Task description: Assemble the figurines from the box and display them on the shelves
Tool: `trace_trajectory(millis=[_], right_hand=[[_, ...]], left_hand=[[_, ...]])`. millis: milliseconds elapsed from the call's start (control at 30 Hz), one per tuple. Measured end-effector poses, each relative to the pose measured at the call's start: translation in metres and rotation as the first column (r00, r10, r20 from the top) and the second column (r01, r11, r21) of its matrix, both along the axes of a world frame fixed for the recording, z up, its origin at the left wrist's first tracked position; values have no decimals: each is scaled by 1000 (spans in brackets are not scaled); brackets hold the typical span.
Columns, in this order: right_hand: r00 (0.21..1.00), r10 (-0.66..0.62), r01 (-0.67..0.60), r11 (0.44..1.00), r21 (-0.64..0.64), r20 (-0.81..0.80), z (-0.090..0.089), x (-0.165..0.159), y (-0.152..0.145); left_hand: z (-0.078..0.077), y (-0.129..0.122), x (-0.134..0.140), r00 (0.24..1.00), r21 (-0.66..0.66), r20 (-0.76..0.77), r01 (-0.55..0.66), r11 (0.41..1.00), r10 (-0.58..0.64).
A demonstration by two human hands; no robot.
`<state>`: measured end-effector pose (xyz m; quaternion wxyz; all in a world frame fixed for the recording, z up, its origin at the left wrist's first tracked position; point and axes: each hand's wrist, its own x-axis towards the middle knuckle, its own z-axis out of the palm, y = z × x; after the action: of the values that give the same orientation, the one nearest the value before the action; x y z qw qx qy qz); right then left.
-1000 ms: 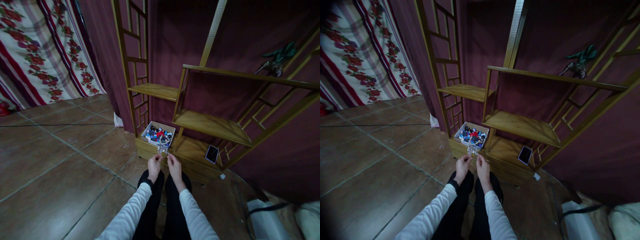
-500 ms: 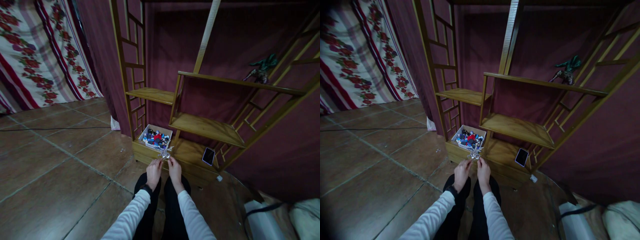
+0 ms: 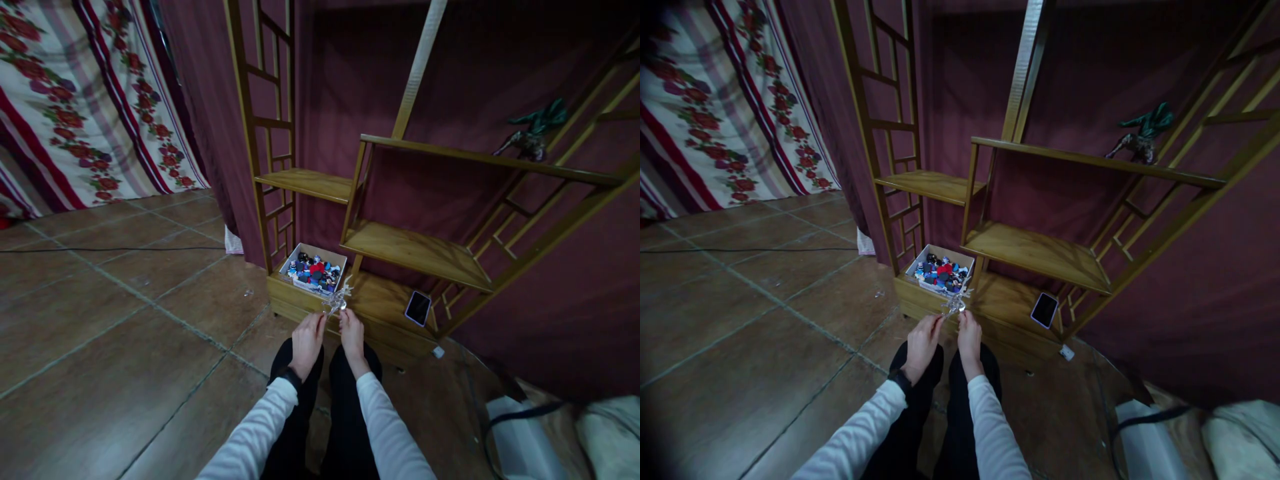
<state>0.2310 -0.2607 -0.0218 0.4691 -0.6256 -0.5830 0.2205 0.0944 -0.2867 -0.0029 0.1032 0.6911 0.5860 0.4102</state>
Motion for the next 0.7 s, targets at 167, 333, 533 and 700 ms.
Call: trace_trajectory(millis=[167, 333, 533, 700], right_hand=[[998, 45, -47, 998, -39, -54, -1, 2, 3], [995, 96, -96, 995, -26, 4, 1, 1, 3], [986, 166, -167, 986, -6, -11, 3, 0, 1], [968, 234, -233, 972, 23, -86, 1, 0, 4]], left_hand=[[-3, 19, -3, 887, -151, 456, -11, 989, 79], [0, 31, 7, 654, -198, 754, 307, 931, -55], [3, 26, 15, 580, -212, 813, 390, 896, -60], [11, 23, 11, 758, -225, 645, 304, 926, -92]])
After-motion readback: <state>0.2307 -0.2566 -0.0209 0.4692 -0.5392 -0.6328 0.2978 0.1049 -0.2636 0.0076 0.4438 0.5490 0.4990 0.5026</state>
